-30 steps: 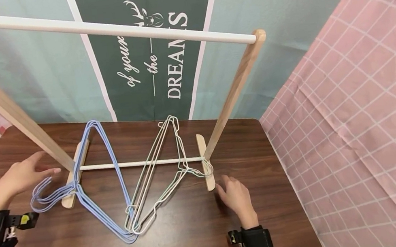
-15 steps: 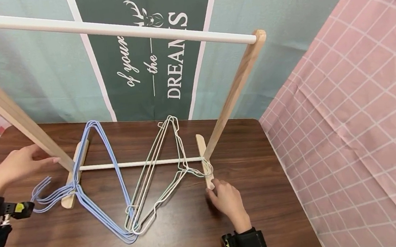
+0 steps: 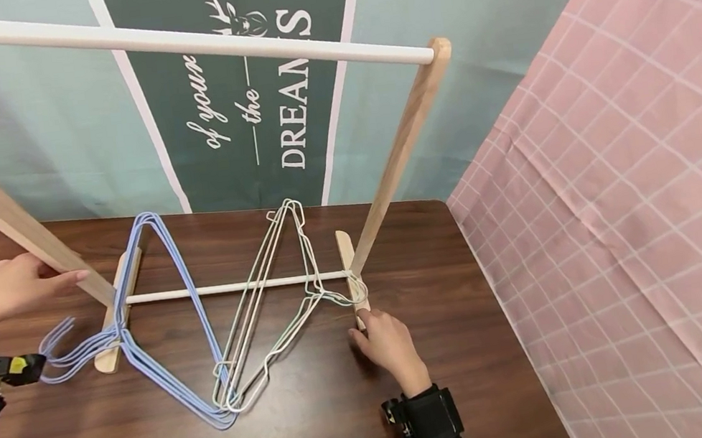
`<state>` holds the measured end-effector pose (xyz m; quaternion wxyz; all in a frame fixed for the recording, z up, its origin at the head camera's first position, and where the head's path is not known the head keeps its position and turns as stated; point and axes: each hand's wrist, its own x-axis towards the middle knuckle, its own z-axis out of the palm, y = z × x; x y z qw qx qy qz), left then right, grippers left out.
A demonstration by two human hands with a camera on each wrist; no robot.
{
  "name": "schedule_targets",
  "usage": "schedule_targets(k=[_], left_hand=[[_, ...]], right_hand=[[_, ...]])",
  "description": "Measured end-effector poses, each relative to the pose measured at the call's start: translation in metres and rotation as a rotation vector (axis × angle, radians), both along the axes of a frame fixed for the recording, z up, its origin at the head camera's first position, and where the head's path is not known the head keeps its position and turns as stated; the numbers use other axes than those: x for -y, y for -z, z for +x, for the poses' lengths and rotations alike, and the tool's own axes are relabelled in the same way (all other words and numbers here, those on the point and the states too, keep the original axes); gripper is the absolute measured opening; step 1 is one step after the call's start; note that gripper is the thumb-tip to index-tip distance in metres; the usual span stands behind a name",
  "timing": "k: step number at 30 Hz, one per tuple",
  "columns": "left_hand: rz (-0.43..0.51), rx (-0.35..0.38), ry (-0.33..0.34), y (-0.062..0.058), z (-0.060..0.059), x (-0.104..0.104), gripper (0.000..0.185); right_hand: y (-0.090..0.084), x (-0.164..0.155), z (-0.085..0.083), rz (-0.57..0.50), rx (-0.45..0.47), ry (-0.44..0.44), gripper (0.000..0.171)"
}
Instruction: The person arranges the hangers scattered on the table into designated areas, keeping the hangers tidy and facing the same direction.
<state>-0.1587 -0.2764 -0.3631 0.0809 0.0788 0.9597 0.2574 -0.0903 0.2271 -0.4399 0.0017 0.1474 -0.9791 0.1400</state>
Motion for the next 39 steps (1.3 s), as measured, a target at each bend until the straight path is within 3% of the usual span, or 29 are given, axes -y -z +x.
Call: schedule_targets(k=[7,13,24,30,39], left_hand=[[-0.031,0.020,-0.009,-0.001,-0.002,0.000,0.049],[-0.047,0.035,-0.023,-0.003,0.001,0.003,0.051],[-0.093,0.032,-0.059,-0.001,0.002,0.004,0.054],[-0.078,0.060,-0.042,-0.001,-0.001,0.001,0.055],[-0.067,0.091,-0.011,0.002,-0.005,-0.002,0.054]], right_hand=[[-0.007,-0.001,-0.006,0.008,0.061,-0.076,0.020],[-0.013,0.001,-0.017,0.008,0.088,-0.200,0.024],[-0.016,0.009,-0.029,0.064,0.078,-0.351,0.018],[-0.013,0.012,-0.030,0.114,0.062,-0.388,0.021],[-0.011,0.019,-0.038,0.164,-0.008,-0.398,0.010]])
